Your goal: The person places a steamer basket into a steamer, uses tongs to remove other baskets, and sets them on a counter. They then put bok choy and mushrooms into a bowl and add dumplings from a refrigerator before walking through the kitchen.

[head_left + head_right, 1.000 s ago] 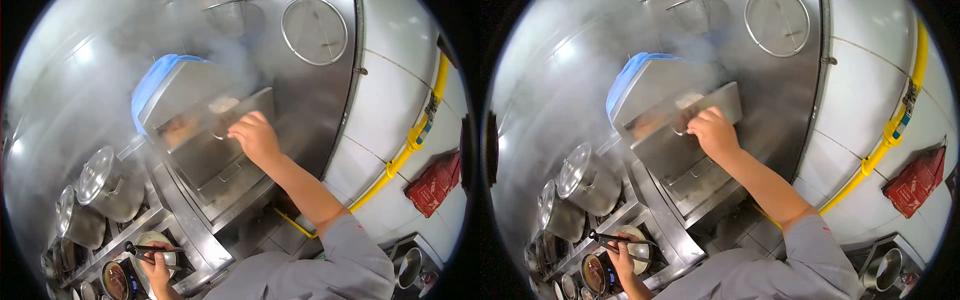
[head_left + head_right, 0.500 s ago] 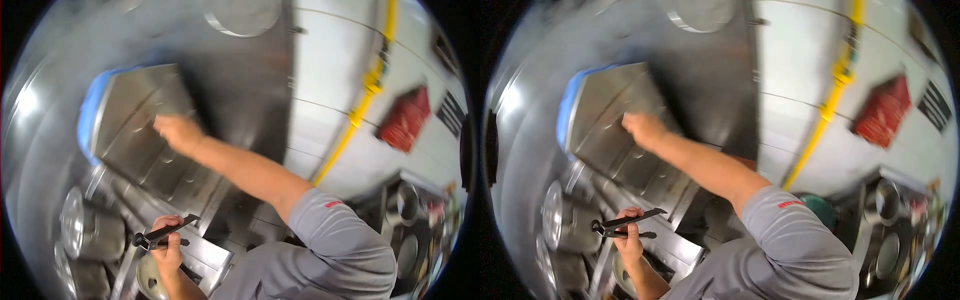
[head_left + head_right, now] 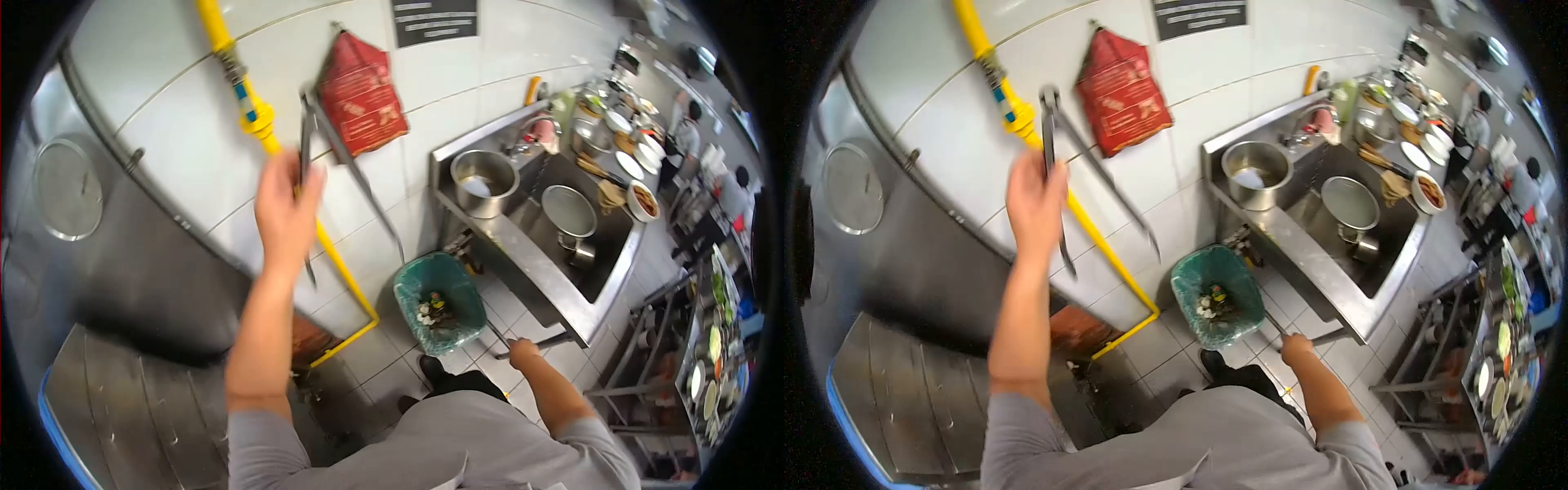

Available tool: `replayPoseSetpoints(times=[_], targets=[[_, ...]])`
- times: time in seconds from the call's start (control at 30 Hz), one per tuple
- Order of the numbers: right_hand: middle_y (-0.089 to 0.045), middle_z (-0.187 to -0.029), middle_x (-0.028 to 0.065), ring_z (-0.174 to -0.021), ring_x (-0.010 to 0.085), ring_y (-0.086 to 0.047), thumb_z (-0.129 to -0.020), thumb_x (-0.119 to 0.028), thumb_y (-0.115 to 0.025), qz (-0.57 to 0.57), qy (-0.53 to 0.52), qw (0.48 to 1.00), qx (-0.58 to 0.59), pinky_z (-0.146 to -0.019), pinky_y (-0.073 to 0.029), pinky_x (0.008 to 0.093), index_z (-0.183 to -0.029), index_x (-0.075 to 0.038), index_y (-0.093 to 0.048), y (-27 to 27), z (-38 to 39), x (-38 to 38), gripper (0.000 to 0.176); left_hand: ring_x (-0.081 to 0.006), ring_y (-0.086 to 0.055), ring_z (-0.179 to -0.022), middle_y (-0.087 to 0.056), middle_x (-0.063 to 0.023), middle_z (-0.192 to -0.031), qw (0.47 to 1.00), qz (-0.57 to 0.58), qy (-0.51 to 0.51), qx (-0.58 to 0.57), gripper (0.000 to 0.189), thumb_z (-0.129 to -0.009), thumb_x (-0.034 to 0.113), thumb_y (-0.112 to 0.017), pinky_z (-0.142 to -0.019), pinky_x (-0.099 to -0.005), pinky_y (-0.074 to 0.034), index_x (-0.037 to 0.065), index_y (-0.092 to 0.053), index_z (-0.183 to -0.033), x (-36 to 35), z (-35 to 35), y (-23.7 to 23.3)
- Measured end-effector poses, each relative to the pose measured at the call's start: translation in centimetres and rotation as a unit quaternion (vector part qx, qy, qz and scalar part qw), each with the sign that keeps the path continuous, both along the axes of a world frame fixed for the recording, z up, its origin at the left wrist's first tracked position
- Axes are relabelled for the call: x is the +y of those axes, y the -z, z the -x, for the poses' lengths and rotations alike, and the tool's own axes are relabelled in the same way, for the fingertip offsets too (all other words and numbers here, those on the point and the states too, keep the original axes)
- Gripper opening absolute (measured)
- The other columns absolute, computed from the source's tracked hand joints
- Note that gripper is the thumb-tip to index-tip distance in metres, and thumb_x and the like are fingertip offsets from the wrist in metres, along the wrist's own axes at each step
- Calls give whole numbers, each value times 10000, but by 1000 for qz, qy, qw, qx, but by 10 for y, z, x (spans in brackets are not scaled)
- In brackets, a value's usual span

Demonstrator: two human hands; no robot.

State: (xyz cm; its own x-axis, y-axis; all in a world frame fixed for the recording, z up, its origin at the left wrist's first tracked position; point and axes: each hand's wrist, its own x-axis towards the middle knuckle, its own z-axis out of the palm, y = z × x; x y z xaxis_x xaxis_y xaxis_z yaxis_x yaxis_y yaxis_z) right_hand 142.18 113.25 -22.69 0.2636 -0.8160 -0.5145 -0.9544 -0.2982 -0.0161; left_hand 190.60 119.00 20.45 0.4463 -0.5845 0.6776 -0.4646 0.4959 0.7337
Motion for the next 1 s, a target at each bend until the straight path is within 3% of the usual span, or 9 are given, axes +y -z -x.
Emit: replayPoseSetpoints(times=[0.07,0.17,0.3,0.37,0.5,0.57,0.63,0.83,1.0], targets=[[-666,-1395,168,-1324,352,-607,-942,-225,-665,-13,130,991,-39,-1073,-524,463,-1405,-160,-655,9,74,31,468,-60,-551,-701,-639,-19,-936,990,24,-75,-113,384,-966,181,-773,-574,-228,-431,-16,-622,-1259,-82,-15,-53],[-704,-1323,184,-1273,369,-638,-936,-288,-702,-26,288,954,-80,-1078,-518,458,-1411,-145,-666,44,179,113,498,-310,-707,-1088,-739,-185,-1201,960,64,-189,-198,510,-981,388,-728,-944,-408,-534,7,-677,-1316,-173,-31,-109],[-653,-1425,162,-1341,348,-599,-937,-322,-703,-161,365,915,60,-1122,-490,415,-1333,-122,-715,160,303,267,444,-476,-695,-1053,-739,-258,-1146,910,-32,-321,-260,416,-1047,348,-574,-920,-509,-545,73,-709,-1329,-221,-50,-108],[-697,-1343,200,-1300,363,-630,-1015,-442,-552,-265,191,936,134,-1088,-508,434,-1332,-49,-707,242,355,362,528,-465,-703,-1041,-736,-264,-1152,879,-33,-380,-285,407,-1048,323,-570,-921,-488,-554,89,-704,-1352,-233,-64,-85],[-693,-1344,209,-1295,357,-634,-992,-422,-589,-301,392,869,-15,-1091,-505,427,-1323,-57,-712,216,343,378,508,-461,-691,-1101,-686,-245,-1337,952,-31,-294,-73,456,-1029,372,-619,-940,-546,-547,111,-684,-1397,-238,-43,-35],[-692,-1345,213,-1293,353,-635,-980,-413,-608,-279,453,843,-77,-1093,-504,423,-1318,-61,-714,211,347,354,499,-445,-617,-1251,-641,-233,-1400,791,-63,-534,-291,517,-1010,414,-658,-1024,-574,-503,134,-648,-1445,-230,-22,-5],[-690,-1345,217,-1291,350,-637,-968,-403,-626,-264,491,821,-120,-1095,-502,420,-1314,-65,-717,206,361,332,491,-412,-544,-1348,-606,-223,-1430,760,-31,-567,-316,603,-985,418,-703,-1100,-562,-448,152,-577,-1511,-224,59,39],[-684,-1347,230,-1284,340,-643,-933,-373,-681,-245,544,785,-169,-1100,-498,409,-1300,-77,-724,222,428,287,473,-442,-408,-1434,-398,-228,-1578,854,-252,-328,-315,832,-884,200,-785,-1179,-549,-326,193,-401,-1622,-152,328,235],[-679,-1348,240,-1279,331,-648,-904,-349,-728,-125,463,870,-119,-1104,-495,400,-1288,-87,-730,294,518,254,465,-431,-381,-1448,-376,-216,-1580,826,-322,-270,-376,871,-866,154,-785,-1177,-552,-330,155,-373,-1633,-164,388,261]])
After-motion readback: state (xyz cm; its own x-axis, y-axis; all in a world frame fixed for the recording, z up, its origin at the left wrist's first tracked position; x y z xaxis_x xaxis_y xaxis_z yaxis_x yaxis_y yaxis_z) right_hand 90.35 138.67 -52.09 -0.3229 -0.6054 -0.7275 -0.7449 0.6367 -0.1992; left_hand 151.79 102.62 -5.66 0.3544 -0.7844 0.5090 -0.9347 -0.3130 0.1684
